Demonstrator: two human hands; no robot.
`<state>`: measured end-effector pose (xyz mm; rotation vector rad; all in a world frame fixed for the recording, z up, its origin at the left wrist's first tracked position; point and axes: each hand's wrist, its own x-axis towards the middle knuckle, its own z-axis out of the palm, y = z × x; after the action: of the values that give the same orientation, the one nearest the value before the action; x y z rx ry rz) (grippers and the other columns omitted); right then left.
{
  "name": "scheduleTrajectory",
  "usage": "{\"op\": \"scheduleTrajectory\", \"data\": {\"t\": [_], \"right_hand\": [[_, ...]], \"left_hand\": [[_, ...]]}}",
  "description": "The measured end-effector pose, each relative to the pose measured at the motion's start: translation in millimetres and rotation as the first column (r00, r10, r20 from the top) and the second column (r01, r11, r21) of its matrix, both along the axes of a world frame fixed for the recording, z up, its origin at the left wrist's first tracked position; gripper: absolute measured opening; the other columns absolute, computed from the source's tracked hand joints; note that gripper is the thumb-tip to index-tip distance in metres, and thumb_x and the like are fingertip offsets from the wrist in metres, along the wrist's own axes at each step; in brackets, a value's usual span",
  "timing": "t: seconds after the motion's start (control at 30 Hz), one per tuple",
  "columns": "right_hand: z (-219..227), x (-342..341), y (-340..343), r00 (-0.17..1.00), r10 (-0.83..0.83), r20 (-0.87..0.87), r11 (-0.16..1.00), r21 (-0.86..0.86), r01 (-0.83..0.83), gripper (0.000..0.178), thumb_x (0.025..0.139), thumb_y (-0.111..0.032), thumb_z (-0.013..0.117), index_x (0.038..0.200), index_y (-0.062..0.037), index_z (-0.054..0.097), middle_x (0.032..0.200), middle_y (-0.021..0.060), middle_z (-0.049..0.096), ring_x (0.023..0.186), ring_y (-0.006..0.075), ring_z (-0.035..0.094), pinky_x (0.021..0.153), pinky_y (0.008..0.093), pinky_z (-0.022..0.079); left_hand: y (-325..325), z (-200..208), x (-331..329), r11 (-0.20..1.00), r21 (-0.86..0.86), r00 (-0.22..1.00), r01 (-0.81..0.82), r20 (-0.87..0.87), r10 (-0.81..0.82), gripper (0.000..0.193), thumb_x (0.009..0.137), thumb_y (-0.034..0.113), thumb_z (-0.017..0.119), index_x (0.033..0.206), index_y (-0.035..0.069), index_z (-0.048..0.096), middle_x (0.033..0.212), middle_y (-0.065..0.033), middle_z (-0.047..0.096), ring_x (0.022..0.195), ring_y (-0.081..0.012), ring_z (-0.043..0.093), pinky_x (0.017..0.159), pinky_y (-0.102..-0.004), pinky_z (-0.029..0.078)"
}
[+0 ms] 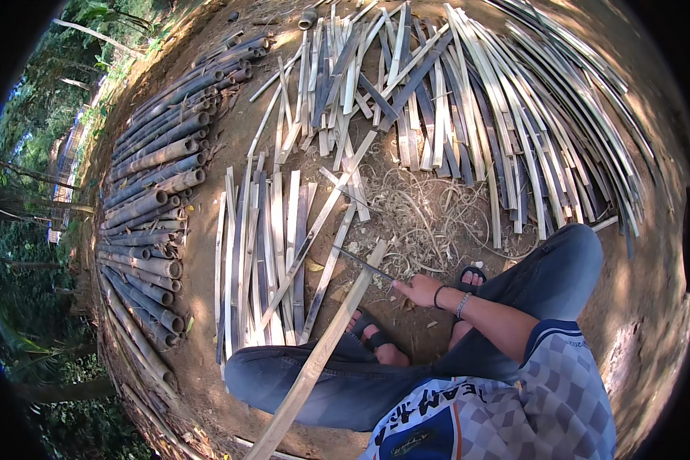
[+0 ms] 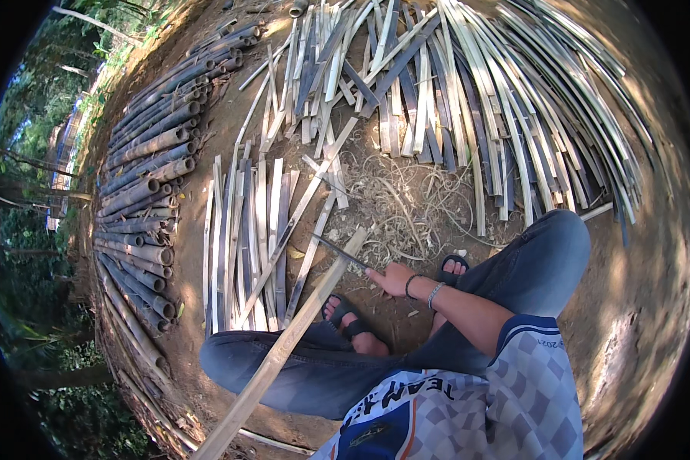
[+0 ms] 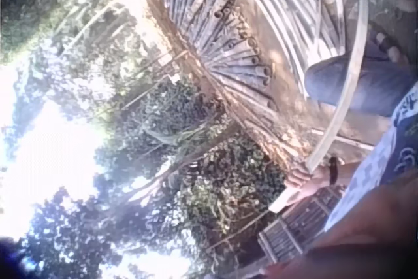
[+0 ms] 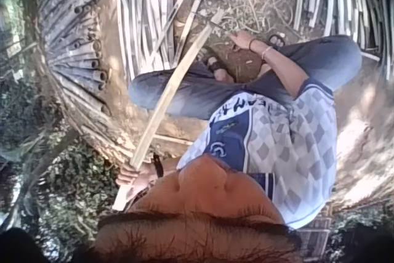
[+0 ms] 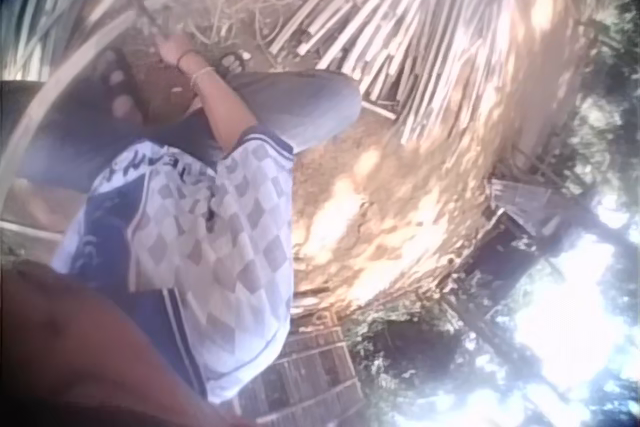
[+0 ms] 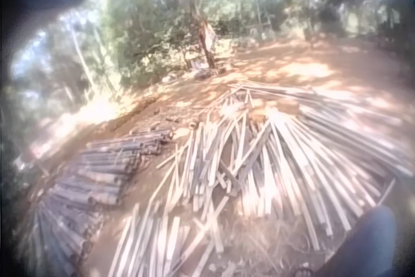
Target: The person shaves a long strip of bamboo using a large knife, holding the strip against their leg and pulling the blade toward them to smooth the surface.
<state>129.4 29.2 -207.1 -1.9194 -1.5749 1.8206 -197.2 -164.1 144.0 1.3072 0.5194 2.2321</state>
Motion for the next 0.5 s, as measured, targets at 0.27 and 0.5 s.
{"op": "scheduleTrajectory", "data": {"t": [0.27, 0.5], "right_hand": [[3.6, -1.0, -10.4, 0.990, 0.097, -0.099, 0.980, 0.185, -0.077, 0.086, 0.090, -0.071, 0.033, 0.055, 0.0021, 0.060, 0.047, 0.0134, 0.056, 0.042, 0.0251, 0.058, 0.049, 0.0377, 0.050], [-20.6, 9.2, 1.4, 0.993, -0.106, 0.053, 0.991, -0.081, 0.110, 0.088, 0.090, -0.071, 0.032, 0.050, 0.0024, 0.057, 0.046, 0.0133, 0.054, 0.042, 0.0251, 0.059, 0.053, 0.0388, 0.052]], "left_hand": [[-1.1, 0.8, -2.8, 1.000, 0.013, 1.000, 0.020, 0.008, -0.020, 0.064, 0.091, 0.070, 0.035, 0.064, 0.012, 0.039, 0.051, 0.0023, 0.029, 0.044, -0.0106, 0.029, 0.050, -0.0259, 0.029], [-2.8, 2.9, 4.1, 0.999, 0.027, 0.999, 0.037, -0.004, -0.037, 0.064, 0.091, 0.070, 0.036, 0.064, 0.012, 0.040, 0.051, 0.0023, 0.029, 0.044, -0.0106, 0.030, 0.050, -0.0261, 0.029]]}}
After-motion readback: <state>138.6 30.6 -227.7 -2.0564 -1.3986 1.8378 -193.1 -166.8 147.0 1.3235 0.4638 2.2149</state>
